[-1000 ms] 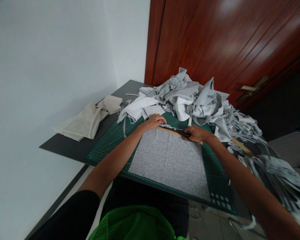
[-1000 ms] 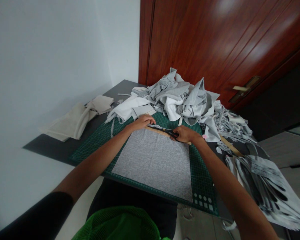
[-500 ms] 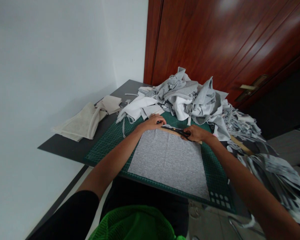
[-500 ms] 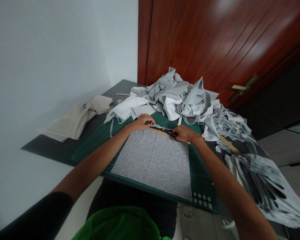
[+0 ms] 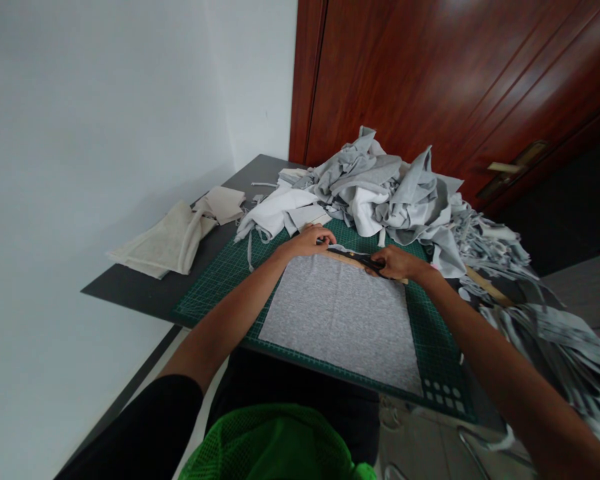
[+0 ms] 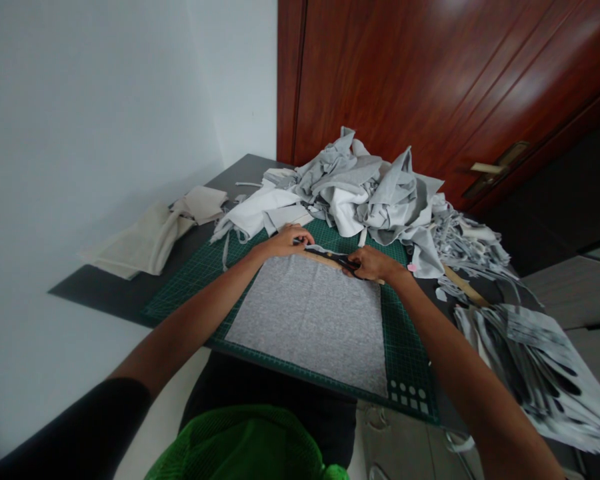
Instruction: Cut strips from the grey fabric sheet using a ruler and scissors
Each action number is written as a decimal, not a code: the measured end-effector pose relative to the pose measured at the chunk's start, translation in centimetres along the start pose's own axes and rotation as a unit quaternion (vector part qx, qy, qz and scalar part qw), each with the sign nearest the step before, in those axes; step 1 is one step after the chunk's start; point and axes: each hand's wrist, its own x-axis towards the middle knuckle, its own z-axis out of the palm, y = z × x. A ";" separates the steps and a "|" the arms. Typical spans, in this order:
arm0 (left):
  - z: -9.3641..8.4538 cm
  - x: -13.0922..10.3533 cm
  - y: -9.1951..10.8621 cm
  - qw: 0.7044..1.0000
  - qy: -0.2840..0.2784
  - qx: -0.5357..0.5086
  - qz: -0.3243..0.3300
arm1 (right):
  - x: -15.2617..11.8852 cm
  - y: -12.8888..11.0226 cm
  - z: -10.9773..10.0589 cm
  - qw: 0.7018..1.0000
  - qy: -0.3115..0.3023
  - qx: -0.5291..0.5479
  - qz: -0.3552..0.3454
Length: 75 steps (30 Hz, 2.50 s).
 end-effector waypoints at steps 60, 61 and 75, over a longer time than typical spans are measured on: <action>-2.3 0.0 4.8 0.995 0.012 0.088 0.041 | 1.4 -3.3 -0.7 0.999 -0.008 -0.044 0.016; -2.2 -0.2 5.6 0.995 0.006 0.089 0.041 | 1.4 -3.3 -0.7 0.999 -0.006 -0.045 0.014; 3.1 -6.6 9.9 0.977 -0.011 0.212 -0.016 | 1.5 -3.0 -0.5 0.999 0.006 -0.031 0.009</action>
